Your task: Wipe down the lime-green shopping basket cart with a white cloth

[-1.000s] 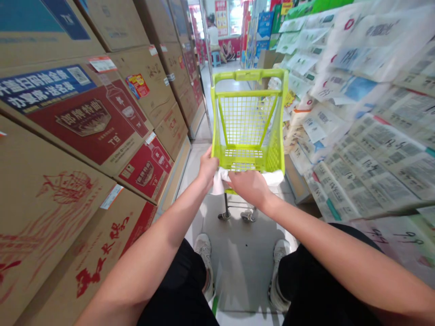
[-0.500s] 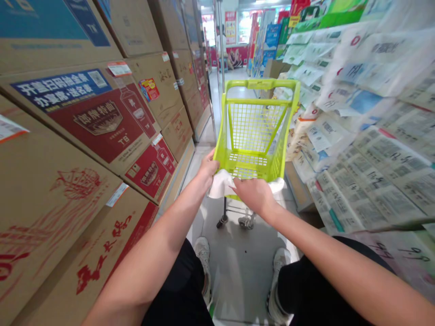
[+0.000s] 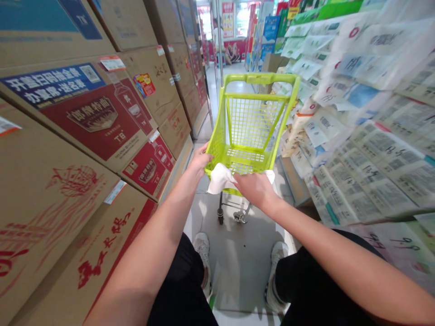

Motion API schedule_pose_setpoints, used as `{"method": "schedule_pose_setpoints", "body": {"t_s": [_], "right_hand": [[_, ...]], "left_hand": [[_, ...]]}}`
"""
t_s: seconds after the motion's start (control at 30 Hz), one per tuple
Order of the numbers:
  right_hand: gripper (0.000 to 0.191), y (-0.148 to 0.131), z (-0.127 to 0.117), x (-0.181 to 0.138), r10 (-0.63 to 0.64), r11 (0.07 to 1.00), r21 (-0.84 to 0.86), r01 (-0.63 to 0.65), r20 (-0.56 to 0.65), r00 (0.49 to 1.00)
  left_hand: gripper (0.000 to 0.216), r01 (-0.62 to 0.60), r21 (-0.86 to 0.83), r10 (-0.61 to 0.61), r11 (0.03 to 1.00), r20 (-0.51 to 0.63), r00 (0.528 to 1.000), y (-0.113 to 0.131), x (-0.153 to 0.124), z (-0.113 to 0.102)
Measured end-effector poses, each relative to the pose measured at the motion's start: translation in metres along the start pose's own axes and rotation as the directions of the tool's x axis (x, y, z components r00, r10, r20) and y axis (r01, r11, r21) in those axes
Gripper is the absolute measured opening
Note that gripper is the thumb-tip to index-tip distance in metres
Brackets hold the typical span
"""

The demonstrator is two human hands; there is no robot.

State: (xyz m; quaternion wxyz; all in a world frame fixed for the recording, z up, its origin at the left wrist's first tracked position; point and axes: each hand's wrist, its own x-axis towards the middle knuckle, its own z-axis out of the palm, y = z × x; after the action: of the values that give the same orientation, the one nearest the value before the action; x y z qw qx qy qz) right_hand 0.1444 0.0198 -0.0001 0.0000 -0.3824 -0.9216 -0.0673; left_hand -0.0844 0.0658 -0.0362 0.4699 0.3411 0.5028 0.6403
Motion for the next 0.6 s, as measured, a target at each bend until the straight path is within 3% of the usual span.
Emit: {"method": "schedule_pose_setpoints", "body": {"t_s": [0.1,0.23,0.3,0.43,0.6], "right_hand": [[0.036,-0.011,0.003,0.003,-0.019,1.000,0.015,0.019,-0.038,0.999],[0.032,-0.022,0.005,0.008,-0.068,0.996,0.057,0.073,-0.071,0.995],[0.031,-0.022,0.003,0.006,-0.050,0.997,0.063,0.055,-0.069,0.996],[0.027,-0.014,-0.001,-0.004,-0.013,0.999,0.037,0.015,-0.063,0.998],[0.019,-0.002,-0.004,-0.016,-0.208,0.978,-0.033,0.205,-0.162,0.965]], "left_hand": [[0.071,-0.049,-0.049,0.045,0.998,-0.091,0.995,-0.013,-0.021,0.030],[0.070,-0.050,-0.006,0.049,0.999,-0.067,0.997,-0.020,-0.038,0.048],[0.073,-0.016,0.039,0.018,0.999,-0.057,0.998,-0.016,-0.033,0.038],[0.082,0.034,0.137,-0.035,0.990,0.005,0.999,0.006,-0.008,-0.004],[0.073,0.050,0.262,-0.051,0.964,-0.003,0.999,0.028,0.013,-0.042]]}}
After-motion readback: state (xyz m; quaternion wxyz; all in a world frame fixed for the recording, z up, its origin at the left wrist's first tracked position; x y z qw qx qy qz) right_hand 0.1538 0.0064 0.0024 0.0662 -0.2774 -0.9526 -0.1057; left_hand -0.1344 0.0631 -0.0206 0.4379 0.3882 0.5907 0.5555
